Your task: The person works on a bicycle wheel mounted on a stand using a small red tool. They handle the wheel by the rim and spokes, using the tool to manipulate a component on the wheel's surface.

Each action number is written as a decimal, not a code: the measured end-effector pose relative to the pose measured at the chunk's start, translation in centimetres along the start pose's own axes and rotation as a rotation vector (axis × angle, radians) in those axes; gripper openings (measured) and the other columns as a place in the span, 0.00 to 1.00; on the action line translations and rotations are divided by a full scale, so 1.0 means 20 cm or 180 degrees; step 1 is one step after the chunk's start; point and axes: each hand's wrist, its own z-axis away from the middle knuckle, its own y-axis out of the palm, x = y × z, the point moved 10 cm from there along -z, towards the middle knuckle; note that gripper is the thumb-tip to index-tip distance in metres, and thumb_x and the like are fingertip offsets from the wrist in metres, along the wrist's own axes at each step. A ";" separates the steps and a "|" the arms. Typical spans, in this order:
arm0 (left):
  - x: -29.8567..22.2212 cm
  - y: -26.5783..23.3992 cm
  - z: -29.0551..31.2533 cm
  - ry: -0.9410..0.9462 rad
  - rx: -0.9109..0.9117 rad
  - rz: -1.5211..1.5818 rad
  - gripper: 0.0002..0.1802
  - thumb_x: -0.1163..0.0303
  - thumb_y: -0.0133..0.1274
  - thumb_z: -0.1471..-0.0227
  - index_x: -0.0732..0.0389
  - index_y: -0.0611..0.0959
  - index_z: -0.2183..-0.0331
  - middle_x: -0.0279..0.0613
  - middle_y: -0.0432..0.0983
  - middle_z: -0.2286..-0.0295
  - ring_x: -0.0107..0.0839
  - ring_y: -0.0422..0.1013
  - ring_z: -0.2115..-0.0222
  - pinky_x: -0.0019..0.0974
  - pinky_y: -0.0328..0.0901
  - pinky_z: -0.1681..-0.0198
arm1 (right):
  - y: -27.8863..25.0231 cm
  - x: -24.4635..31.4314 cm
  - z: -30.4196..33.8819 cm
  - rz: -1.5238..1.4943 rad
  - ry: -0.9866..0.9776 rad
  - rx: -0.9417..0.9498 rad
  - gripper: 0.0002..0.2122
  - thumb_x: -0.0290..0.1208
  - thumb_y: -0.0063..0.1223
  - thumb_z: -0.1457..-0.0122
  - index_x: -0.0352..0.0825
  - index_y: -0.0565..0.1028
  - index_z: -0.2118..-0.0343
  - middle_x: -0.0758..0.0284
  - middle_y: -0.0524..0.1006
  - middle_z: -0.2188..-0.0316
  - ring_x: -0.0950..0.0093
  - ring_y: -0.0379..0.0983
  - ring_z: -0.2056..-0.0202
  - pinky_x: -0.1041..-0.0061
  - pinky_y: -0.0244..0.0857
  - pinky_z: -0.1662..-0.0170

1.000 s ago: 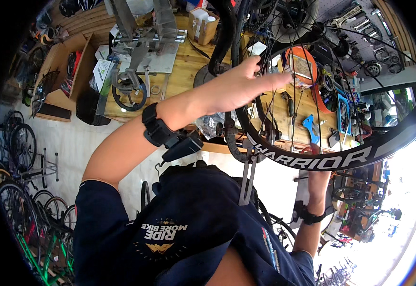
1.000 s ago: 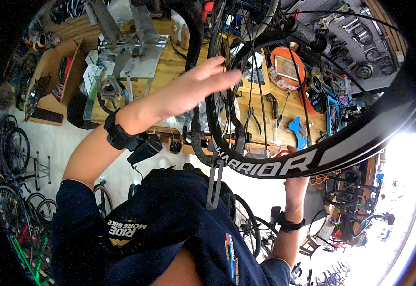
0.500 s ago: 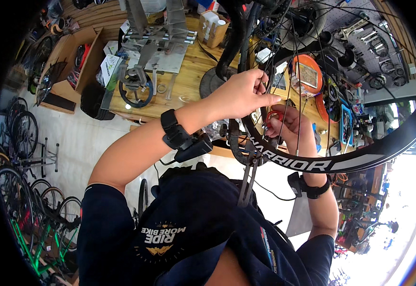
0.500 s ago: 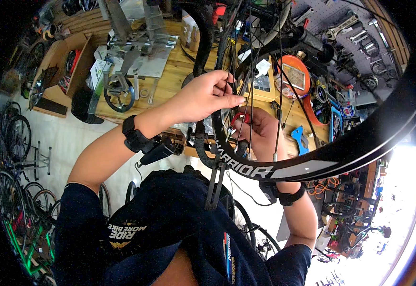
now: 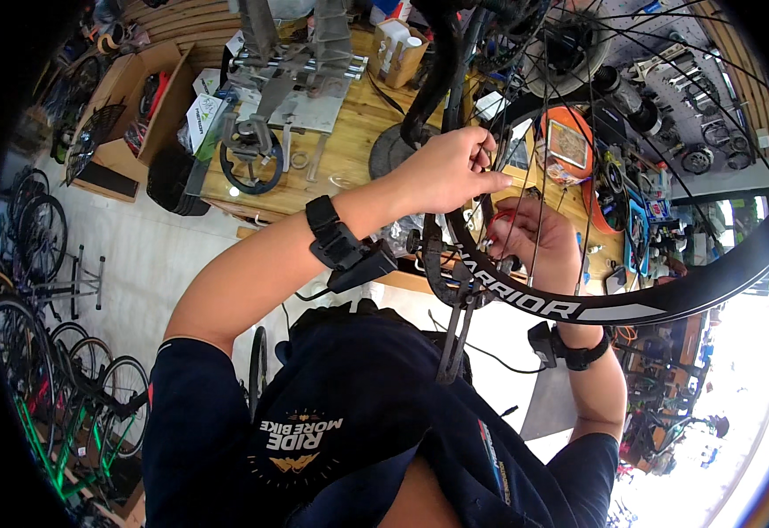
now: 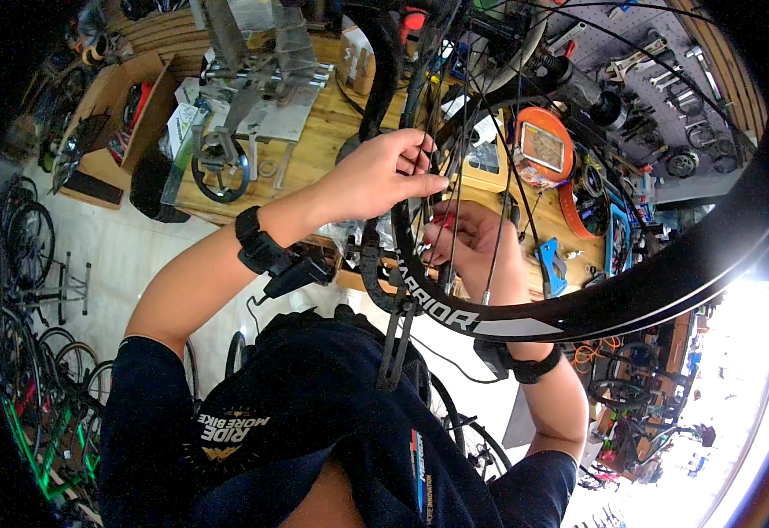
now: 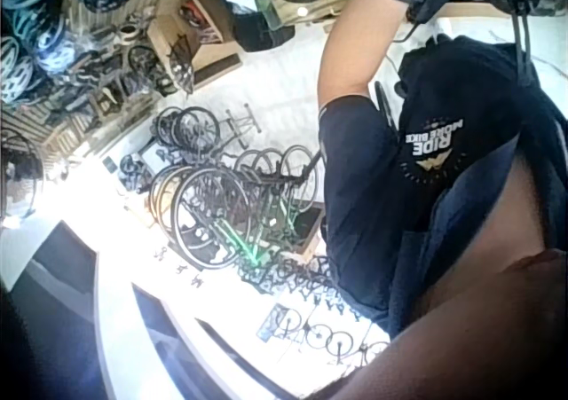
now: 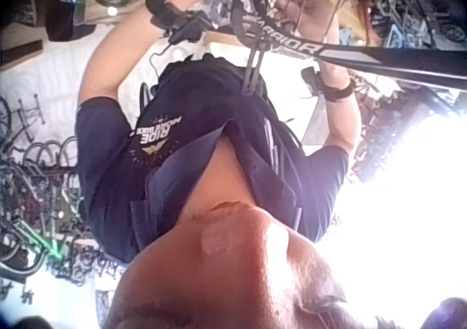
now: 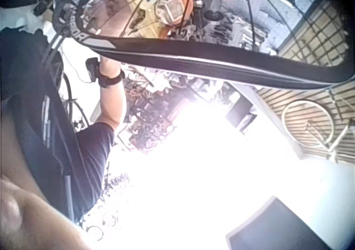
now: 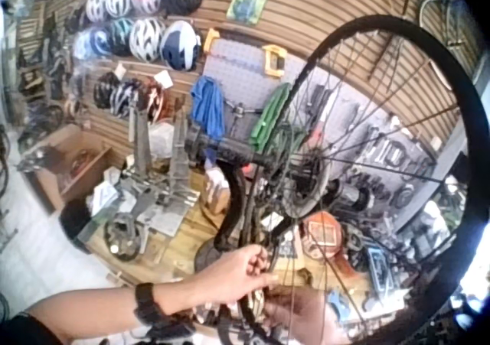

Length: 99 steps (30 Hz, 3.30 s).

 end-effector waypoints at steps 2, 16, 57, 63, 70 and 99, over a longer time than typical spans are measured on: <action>0.00 -0.01 0.00 0.0038 -0.0040 -0.0045 0.23 0.64 0.65 0.50 0.68 0.73 0.60 0.35 0.72 0.70 0.22 0.71 0.69 0.28 0.67 0.64 | 0.03 0.00 0.00 0.0003 0.0055 0.0085 0.15 0.25 0.60 0.42 0.22 0.72 0.56 0.65 0.78 0.71 0.80 0.76 0.73 0.82 0.71 0.68; -0.01 0.00 0.01 0.0088 0.0040 -0.0010 0.28 0.60 0.66 0.51 0.68 0.73 0.57 0.37 0.73 0.68 0.23 0.72 0.68 0.29 0.69 0.62 | 0.04 0.02 0.00 0.0180 -0.0099 -0.0101 0.13 0.25 0.63 0.44 0.24 0.73 0.61 0.68 0.76 0.75 0.83 0.73 0.76 0.84 0.69 0.72; 0.05 -0.03 -0.06 0.0078 -0.0132 0.0119 0.22 0.57 0.60 0.44 0.69 0.78 0.61 0.39 0.78 0.73 0.22 0.71 0.71 0.29 0.66 0.65 | 0.13 0.15 -0.11 0.2248 -0.1146 0.0070 0.16 0.35 0.65 0.46 0.26 0.73 0.77 0.65 0.71 0.85 0.78 0.62 0.83 0.74 0.59 0.78; 0.00 -0.03 -0.05 0.0039 -0.0076 -0.0039 0.23 0.57 0.60 0.45 0.70 0.79 0.61 0.39 0.77 0.74 0.23 0.70 0.72 0.29 0.66 0.65 | 0.13 0.04 -0.08 0.2058 -0.1074 0.0042 0.16 0.35 0.63 0.43 0.25 0.74 0.76 0.62 0.73 0.85 0.75 0.64 0.84 0.74 0.59 0.78; 0.02 -0.03 -0.06 0.0067 -0.0085 -0.0030 0.24 0.56 0.60 0.45 0.70 0.79 0.61 0.41 0.78 0.71 0.24 0.71 0.70 0.30 0.67 0.65 | 0.20 0.07 -0.03 0.3975 -0.2068 0.0104 0.12 0.36 0.57 0.41 0.32 0.77 0.62 0.58 0.69 0.76 0.61 0.68 0.76 0.65 0.63 0.72; -0.01 -0.02 -0.02 0.0025 -0.0160 -0.0317 0.24 0.57 0.59 0.44 0.70 0.78 0.60 0.45 0.80 0.70 0.27 0.74 0.70 0.32 0.68 0.65 | 0.13 -0.02 -0.17 0.1298 0.0398 0.0930 0.19 0.43 0.62 0.44 0.27 0.78 0.68 0.68 0.77 0.80 0.80 0.73 0.81 0.80 0.65 0.78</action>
